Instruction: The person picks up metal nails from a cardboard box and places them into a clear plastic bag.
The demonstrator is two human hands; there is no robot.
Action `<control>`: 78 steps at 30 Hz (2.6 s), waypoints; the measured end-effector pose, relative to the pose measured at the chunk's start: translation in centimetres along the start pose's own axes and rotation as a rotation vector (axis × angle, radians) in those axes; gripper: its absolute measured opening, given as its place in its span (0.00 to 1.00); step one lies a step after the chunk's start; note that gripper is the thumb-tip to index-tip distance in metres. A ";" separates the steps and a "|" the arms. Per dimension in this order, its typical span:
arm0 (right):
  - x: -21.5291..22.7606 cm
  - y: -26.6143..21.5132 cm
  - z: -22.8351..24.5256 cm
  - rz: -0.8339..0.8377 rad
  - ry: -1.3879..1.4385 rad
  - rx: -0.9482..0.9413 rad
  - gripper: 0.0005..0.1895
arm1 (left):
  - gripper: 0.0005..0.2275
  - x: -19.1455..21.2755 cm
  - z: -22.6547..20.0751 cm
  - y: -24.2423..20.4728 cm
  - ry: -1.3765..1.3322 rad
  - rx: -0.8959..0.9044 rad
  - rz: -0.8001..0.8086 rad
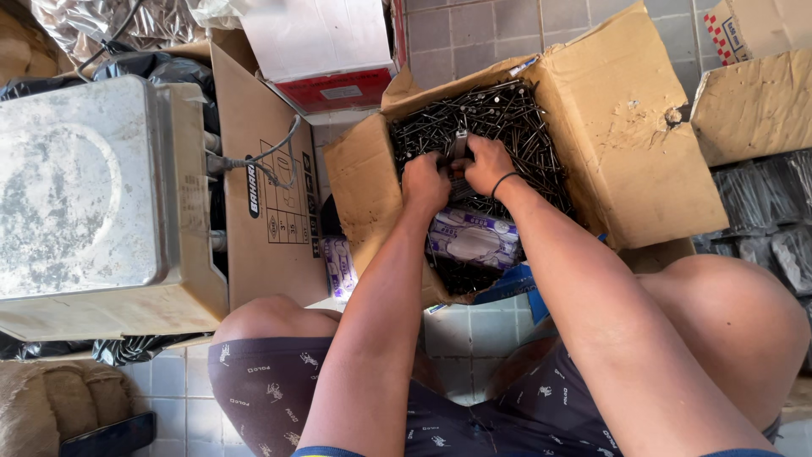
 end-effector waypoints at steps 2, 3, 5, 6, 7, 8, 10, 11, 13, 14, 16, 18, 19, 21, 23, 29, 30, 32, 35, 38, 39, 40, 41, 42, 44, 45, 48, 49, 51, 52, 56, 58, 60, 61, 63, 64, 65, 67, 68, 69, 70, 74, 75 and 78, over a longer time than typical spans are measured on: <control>0.3 0.8 -1.2 0.048 0.043 -0.023 0.11 | 0.11 0.3 -0.2 0.3 -0.003 -0.002 0.007; 0.2 0.9 -2.0 0.100 0.088 -0.054 0.15 | 0.11 0.2 -0.2 0.2 -0.007 0.001 0.023; 2.9 -1.1 0.6 0.118 0.183 -0.110 0.15 | 0.11 0.1 -0.1 0.4 -0.018 0.008 0.032; 4.3 -2.1 1.9 0.135 0.278 -0.163 0.15 | 0.11 0.1 -0.2 0.6 -0.028 0.014 0.038; 3.5 -0.2 -0.8 0.135 0.279 -0.161 0.15 | 0.11 0.4 -0.6 0.4 -0.027 0.014 0.037; 2.9 1.7 -3.7 0.006 0.409 -0.210 0.16 | 0.12 0.7 -1.0 0.2 -0.091 0.018 0.050; 3.1 3.5 -6.3 -0.123 0.540 -0.254 0.18 | 0.13 0.7 -1.0 0.7 -0.153 0.021 0.059; 3.8 3.0 -6.6 -0.209 0.556 -0.357 0.25 | 0.16 0.1 -0.6 1.0 -0.174 0.027 0.088; 4.5 2.4 -7.3 -0.300 0.571 -0.463 0.32 | 0.20 -1.2 0.6 1.5 -0.193 0.032 0.121; 4.5 2.4 -7.8 -0.253 0.301 -0.500 0.32 | 0.25 -1.9 1.2 1.6 -0.156 -0.010 0.148; 4.4 2.4 -8.2 -0.209 0.031 -0.533 0.32 | 0.31 -2.4 0.9 1.5 -0.121 -0.059 0.180; 3.7 1.8 -8.2 -0.119 -0.028 -0.553 0.28 | 0.33 -2.1 -1.0 0.6 0.137 -0.200 0.235; 3.8 1.9 -8.3 -0.127 -0.027 -0.557 0.28 | 0.33 -2.8 -0.6 0.9 0.137 -0.208 0.239; 3.7 2.2 -8.1 -0.109 -0.058 -0.544 0.30 | 0.34 -4.1 0.0 1.5 0.400 -0.297 0.237; 3.8 1.9 -7.6 -0.094 -0.059 -0.548 0.32 | 0.34 -4.8 -0.3 1.3 0.506 -0.345 0.199; 4.4 1.2 -5.9 -0.070 -0.037 -0.554 0.33 | 0.32 -4.4 -1.8 0.5 0.461 -0.296 0.181; 4.4 1.4 -6.2 -0.066 -0.043 -0.551 0.34 | 0.30 -3.9 -2.1 0.3 0.366 -0.251 0.180; 3.4 1.7 -7.9 -0.109 -0.040 -0.575 0.32 | 0.26 -4.4 0.0 0.6 0.268 -0.168 0.181; 3.5 3.3 -8.6 -0.210 -0.026 -0.597 0.30 | 0.23 -5.4 3.7 2.5 0.066 -0.077 0.137; 4.3 3.4 -8.2 -0.309 0.062 -0.649 0.33 | 0.24 -6.5 5.4 4.3 -0.171 -0.024 0.076; 4.0 3.6 -7.5 -0.323 0.142 -0.658 0.37 | 0.24 -6.1 6.1 4.6 -0.292 0.048 0.018; 4.6 2.1 -5.2 -0.352 0.144 -0.682 0.37 | 0.24 -5.7 4.0 4.7 -0.294 0.027 0.049; 4.9 1.3 -2.3 -0.389 0.483 -0.578 0.37 | 0.23 -4.9 2.0 5.0 -0.587 0.102 -0.001; 5.2 0.7 0.7 -0.421 0.815 -0.451 0.38 | 0.24 -4.0 0.2 5.3 -0.879 0.183 -0.046; 10.0 -4.0 11.2 -0.416 1.008 -0.371 0.43 | 0.22 -0.4 -6.7 3.7 -1.004 0.165 -0.074; 11.8 -6.6 17.3 -0.383 1.201 -0.283 0.48 | 0.21 1.8 -9.7 2.7 -1.123 0.160 -0.121; 11.8 -1.8 14.8 -0.423 1.285 -0.164 0.38 | 0.23 7.2 -18.6 0.3 -1.476 0.191 -0.037; 12.3 -2.7 16.2 -0.436 1.286 -0.163 0.38 | 0.23 7.2 -19.3 0.8 -1.474 0.187 -0.024; 13.4 -4.4 19.1 -0.565 1.480 0.031 0.13 | 0.36 7.6 -20.1 1.6 -1.748 0.299 -0.242; 13.1 -3.4 18.2 -0.573 1.482 0.034 0.13 | 0.36 7.0 -19.5 1.5 -1.745 0.296 -0.234; 11.7 0.9 14.1 -0.664 1.459 0.048 0.07 | 0.26 6.3 -20.7 0.1 -1.853 0.388 -0.467; 11.4 2.0 12.2 -0.672 1.435 0.019 0.06 | 0.26 5.5 -21.7 -0.1 -1.890 0.419 -0.476; 10.5 2.3 12.1 -0.661 1.390 -0.116 0.13 | 0.25 4.8 -20.3 0.8 -1.909 0.506 -0.318; 10.7 1.8 12.4 -0.609 1.398 -0.103 0.13 | 0.25 4.1 -19.1 1.6 -1.915 0.481 -0.371; 11.5 1.0 12.7 -0.567 1.373 -0.124 0.14 | 0.23 2.7 -16.8 3.6 -1.895 0.553 -0.451; 11.7 1.3 13.9 -0.522 1.378 -0.112 0.14 | 0.23 3.2 -16.3 4.2 -1.902 0.532 -0.496; 12.2 1.1 14.4 -0.543 1.382 -0.113 0.15 | 0.23 3.0 -16.1 4.6 -1.942 0.521 -0.488; 12.5 1.6 14.0 -0.546 1.386 -0.112 0.17 | 0.23 3.6 -17.1 4.2 -1.985 0.500 -0.499; 12.4 2.2 13.2 -0.535 1.319 -0.055 0.18 | 0.23 4.3 -18.3 3.2 -2.001 0.490 -0.483; 12.6 2.9 12.4 -0.532 1.251 0.008 0.19 | 0.22 5.0 -19.8 2.5 -2.018 0.474 -0.457; 13.7 1.0 14.6 -0.522 1.251 0.018 0.19 | 0.22 5.4 -20.1 2.3 -2.023 0.462 -0.466; 17.8 -1.9 18.4 -0.351 1.266 0.193 0.23 | 0.19 7.3 -21.0 3.5 -2.181 0.454 -0.454; 18.5 -2.0 17.3 -0.346 1.238 0.262 0.25 | 0.15 7.2 -20.7 3.7 -2.188 0.484 -0.462; 16.4 -3.6 19.9 -0.365 1.037 0.066 0.33 | 0.10 6.8 -19.3 4.5 -2.194 0.405 -0.462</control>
Point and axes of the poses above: each hand's wrist, its own y-axis towards the middle knuckle, its own x-axis out of the back of the hand, z = x × y, the point moved 2 cm from there along y, towards the middle knuckle, and after that the axes turned 7 degrees about -x, right-handed, at the moved point
